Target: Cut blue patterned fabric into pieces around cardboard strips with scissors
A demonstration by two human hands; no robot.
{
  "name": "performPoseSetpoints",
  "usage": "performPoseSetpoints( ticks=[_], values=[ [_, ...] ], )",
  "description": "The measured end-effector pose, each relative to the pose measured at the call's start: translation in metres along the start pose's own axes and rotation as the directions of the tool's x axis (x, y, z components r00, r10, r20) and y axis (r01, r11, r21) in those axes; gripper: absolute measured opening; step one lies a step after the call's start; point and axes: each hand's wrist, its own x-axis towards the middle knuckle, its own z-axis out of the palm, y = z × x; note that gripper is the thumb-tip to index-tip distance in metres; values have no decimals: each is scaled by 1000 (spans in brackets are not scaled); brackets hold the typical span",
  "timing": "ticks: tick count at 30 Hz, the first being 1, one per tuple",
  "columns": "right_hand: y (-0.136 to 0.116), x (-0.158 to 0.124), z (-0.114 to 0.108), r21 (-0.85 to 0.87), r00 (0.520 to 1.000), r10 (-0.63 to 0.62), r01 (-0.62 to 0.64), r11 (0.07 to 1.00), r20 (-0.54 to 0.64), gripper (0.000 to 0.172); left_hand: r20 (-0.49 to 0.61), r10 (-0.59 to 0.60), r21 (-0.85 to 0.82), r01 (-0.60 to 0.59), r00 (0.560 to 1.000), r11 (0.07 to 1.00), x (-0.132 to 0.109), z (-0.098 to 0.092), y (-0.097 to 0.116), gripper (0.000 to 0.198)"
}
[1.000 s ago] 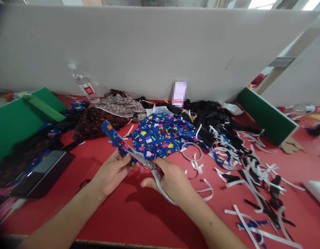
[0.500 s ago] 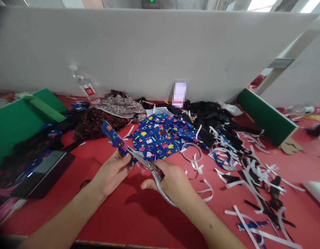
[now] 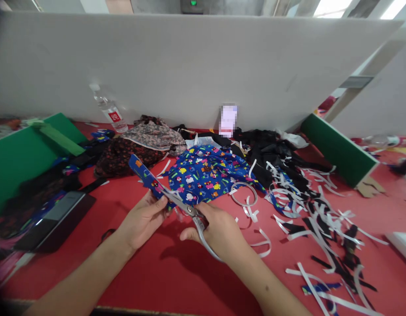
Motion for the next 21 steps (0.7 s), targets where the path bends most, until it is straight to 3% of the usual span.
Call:
performPoseSetpoints(
  ticks=[21],
  values=[
    [-1, 0, 2, -13, 1000, 0, -1, 1000, -22, 48, 4, -41, 23, 41, 999, 999, -3, 3, 0, 23]
  ],
)
